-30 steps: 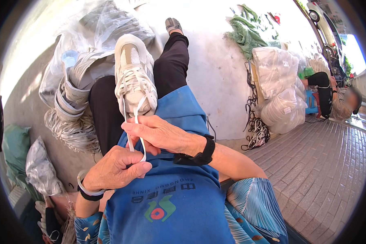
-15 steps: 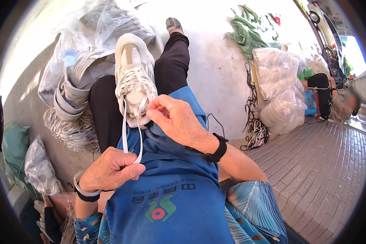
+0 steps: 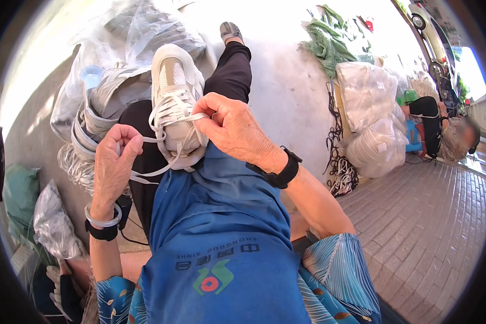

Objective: Lacing a new shoe as part of an assembly process.

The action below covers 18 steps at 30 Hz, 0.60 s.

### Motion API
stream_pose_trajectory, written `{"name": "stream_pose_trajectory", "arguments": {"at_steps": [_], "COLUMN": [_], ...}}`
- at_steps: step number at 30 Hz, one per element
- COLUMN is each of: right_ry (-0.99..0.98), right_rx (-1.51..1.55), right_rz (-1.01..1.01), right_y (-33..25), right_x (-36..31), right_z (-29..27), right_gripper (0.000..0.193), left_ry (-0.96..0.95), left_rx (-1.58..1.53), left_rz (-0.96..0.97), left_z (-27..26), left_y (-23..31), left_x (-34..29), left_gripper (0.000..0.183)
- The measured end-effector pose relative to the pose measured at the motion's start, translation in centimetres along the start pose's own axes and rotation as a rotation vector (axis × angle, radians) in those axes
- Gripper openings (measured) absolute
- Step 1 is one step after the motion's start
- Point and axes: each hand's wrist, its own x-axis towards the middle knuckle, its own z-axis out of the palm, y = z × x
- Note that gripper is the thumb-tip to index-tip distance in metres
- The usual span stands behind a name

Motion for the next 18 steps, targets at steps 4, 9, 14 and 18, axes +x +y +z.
{"name": "stream_pose_trajectory", "arguments": {"at_steps": [4, 9, 14, 18], "right_ry": [0.071, 0.018, 0.057, 0.017], "right_rx": [-0.107, -0.011, -0.05, 0.037], "right_rz": [-0.048, 0.031, -0.147, 0.085], "right_y": [2.0, 2.2, 4.2, 3.5], "right_x": [-0.2, -0.2, 0.0, 0.0], "right_z": [-0.8, -0.9, -1.3, -2.3], "right_gripper": [0.005, 0.008, 0.012, 0.014], "left_ry": [-0.025, -0.022, -0.091, -0.133], "left_rx": [0.036, 0.139, 0.243, -0.344], "left_rz": [-0.018, 0.042, 0.085, -0.277], "left_z": [0.8, 2.5, 2.9, 0.2], "left_y": [0.1, -0.2, -0.7, -1.9], "left_x": [1.3, 2.9, 4.4, 4.3], "left_gripper": [0.022, 0.028, 0.017, 0.017]}}
